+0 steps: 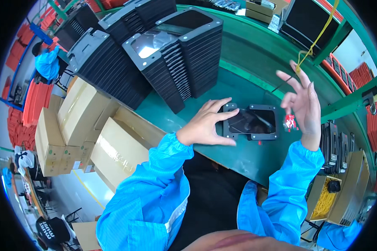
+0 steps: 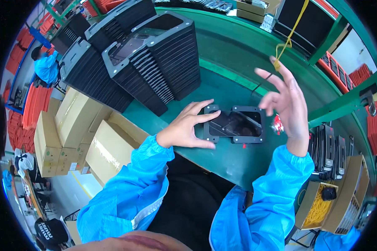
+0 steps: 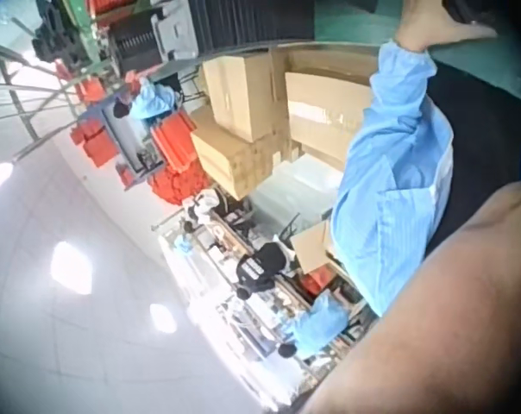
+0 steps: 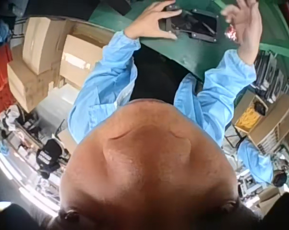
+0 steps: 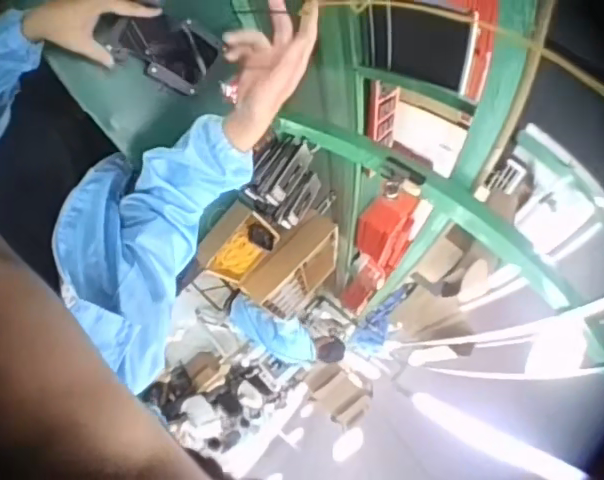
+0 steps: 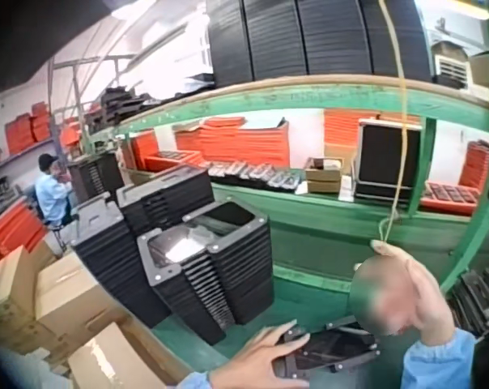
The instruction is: Assemble electronic components into plastic housings on a factory production line.
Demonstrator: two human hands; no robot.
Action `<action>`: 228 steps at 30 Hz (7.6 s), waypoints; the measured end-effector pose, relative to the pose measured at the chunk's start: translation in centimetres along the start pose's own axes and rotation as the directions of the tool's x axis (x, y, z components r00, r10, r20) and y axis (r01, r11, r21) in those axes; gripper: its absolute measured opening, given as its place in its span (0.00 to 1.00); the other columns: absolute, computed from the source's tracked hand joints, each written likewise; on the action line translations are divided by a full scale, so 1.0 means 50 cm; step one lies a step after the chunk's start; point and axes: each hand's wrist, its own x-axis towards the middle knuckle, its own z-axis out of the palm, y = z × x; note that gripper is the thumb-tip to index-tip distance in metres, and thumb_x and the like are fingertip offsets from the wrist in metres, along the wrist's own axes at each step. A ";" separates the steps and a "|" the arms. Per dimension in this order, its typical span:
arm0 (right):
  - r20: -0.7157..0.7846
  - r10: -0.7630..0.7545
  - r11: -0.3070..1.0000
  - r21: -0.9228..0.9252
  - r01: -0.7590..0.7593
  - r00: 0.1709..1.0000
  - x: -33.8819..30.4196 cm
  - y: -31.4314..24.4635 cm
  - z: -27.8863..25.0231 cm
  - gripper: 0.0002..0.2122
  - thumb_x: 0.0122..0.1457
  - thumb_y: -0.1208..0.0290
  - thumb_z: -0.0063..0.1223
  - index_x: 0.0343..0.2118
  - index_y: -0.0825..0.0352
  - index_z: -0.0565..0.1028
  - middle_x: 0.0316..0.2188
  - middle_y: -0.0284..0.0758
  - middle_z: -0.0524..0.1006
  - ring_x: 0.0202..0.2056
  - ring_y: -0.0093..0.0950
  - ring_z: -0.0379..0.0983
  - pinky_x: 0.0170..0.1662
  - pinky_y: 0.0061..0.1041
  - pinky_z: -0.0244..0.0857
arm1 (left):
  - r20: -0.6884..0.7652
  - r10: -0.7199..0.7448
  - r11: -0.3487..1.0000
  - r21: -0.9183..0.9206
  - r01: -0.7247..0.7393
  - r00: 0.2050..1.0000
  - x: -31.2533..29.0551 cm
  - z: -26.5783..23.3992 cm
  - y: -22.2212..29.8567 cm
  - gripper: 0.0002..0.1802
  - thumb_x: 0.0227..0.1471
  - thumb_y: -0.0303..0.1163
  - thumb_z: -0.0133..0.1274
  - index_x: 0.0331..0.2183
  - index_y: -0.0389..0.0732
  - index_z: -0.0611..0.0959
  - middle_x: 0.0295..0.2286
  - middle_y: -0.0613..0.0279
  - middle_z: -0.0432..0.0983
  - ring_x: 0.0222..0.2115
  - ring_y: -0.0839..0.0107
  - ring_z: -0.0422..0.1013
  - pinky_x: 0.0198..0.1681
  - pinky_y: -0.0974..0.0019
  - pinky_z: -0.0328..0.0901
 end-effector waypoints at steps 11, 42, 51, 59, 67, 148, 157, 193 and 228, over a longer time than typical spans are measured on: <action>0.124 -0.018 0.998 -0.060 0.025 0.992 -0.062 0.098 0.069 0.32 0.72 0.41 0.23 0.18 0.63 0.58 0.25 0.38 0.65 0.23 0.33 0.71 0.28 0.34 0.72 | 0.116 -0.094 0.974 -0.195 0.115 0.989 0.089 -0.055 -0.031 0.34 0.41 0.43 0.71 0.50 0.38 0.84 0.38 0.52 0.82 0.33 0.64 0.77 0.37 0.65 0.71; 0.041 -0.240 0.860 -0.453 0.232 0.970 -0.262 0.276 0.146 0.27 0.74 0.52 0.33 0.19 0.67 0.63 0.23 0.36 0.64 0.25 0.26 0.60 0.27 0.25 0.52 | -0.187 0.248 0.967 -0.003 -0.253 0.951 0.078 -0.160 0.093 0.38 0.20 0.41 0.76 0.43 0.51 0.89 0.50 0.50 0.72 0.48 0.47 0.71 0.55 0.48 0.65; 0.002 -0.255 0.911 -0.336 0.241 0.967 -0.261 0.277 0.140 0.27 0.74 0.53 0.33 0.19 0.67 0.62 0.23 0.36 0.63 0.24 0.26 0.58 0.27 0.24 0.52 | -0.538 0.494 0.794 0.599 -0.102 0.683 0.068 -0.371 0.085 0.33 0.39 0.52 0.69 0.45 0.41 0.87 0.50 0.50 0.74 0.54 0.53 0.69 0.62 0.51 0.59; 0.004 -0.197 0.920 -0.344 0.186 0.980 -0.272 0.272 0.121 0.27 0.74 0.54 0.34 0.20 0.68 0.63 0.24 0.36 0.63 0.25 0.28 0.59 0.29 0.26 0.55 | -0.717 0.181 0.920 0.365 0.141 0.673 0.060 -0.360 0.028 0.24 0.53 0.38 0.59 0.50 0.37 0.83 0.51 0.47 0.73 0.54 0.55 0.70 0.60 0.56 0.62; 0.017 -0.252 0.913 -0.328 0.243 0.968 -0.250 0.275 0.134 0.26 0.74 0.54 0.34 0.21 0.69 0.65 0.24 0.38 0.64 0.25 0.31 0.61 0.31 0.29 0.58 | -0.601 0.458 0.889 0.304 -0.342 0.655 0.010 -0.259 0.055 0.24 0.54 0.35 0.56 0.51 0.32 0.79 0.48 0.46 0.74 0.50 0.50 0.72 0.62 0.51 0.61; -0.086 -0.208 0.091 -0.993 -0.068 0.974 -0.119 0.214 0.029 0.07 0.53 0.71 0.67 0.24 0.65 0.79 0.17 0.33 0.76 0.25 0.36 0.71 0.34 0.37 0.63 | -0.091 -0.044 0.984 -0.177 0.027 0.995 0.019 0.040 0.015 0.57 0.28 0.34 0.75 0.62 0.43 0.65 0.56 0.46 0.65 0.57 0.45 0.64 0.61 0.50 0.61; -0.076 -0.277 -0.040 -0.995 -0.091 0.958 -0.126 0.217 0.048 0.07 0.53 0.69 0.66 0.25 0.63 0.77 0.20 0.32 0.76 0.27 0.35 0.70 0.36 0.36 0.60 | -0.067 -0.055 0.989 -0.139 0.045 0.996 0.017 0.044 0.008 0.54 0.28 0.35 0.75 0.60 0.46 0.67 0.56 0.44 0.64 0.57 0.43 0.64 0.60 0.48 0.62; -0.344 -0.401 -0.173 -0.882 -0.439 0.849 -0.371 0.153 -0.206 0.12 0.59 0.76 0.57 0.46 0.71 0.79 0.38 0.49 0.81 0.38 0.42 0.81 0.44 0.38 0.72 | -0.152 -0.020 0.990 -0.138 -0.002 0.988 -0.015 0.036 0.025 0.41 0.41 0.34 0.70 0.59 0.41 0.74 0.60 0.46 0.60 0.62 0.42 0.59 0.63 0.45 0.58; -0.421 -0.110 0.923 -0.380 -0.065 0.900 -0.203 0.086 -0.070 0.09 0.66 0.67 0.55 0.32 0.66 0.72 0.29 0.30 0.71 0.30 0.23 0.69 0.33 0.27 0.64 | 0.429 0.006 0.153 -0.893 0.423 0.903 -0.094 0.070 0.156 0.49 0.61 0.64 0.47 0.69 0.42 0.54 0.59 0.39 0.64 0.48 0.54 0.74 0.38 0.59 0.75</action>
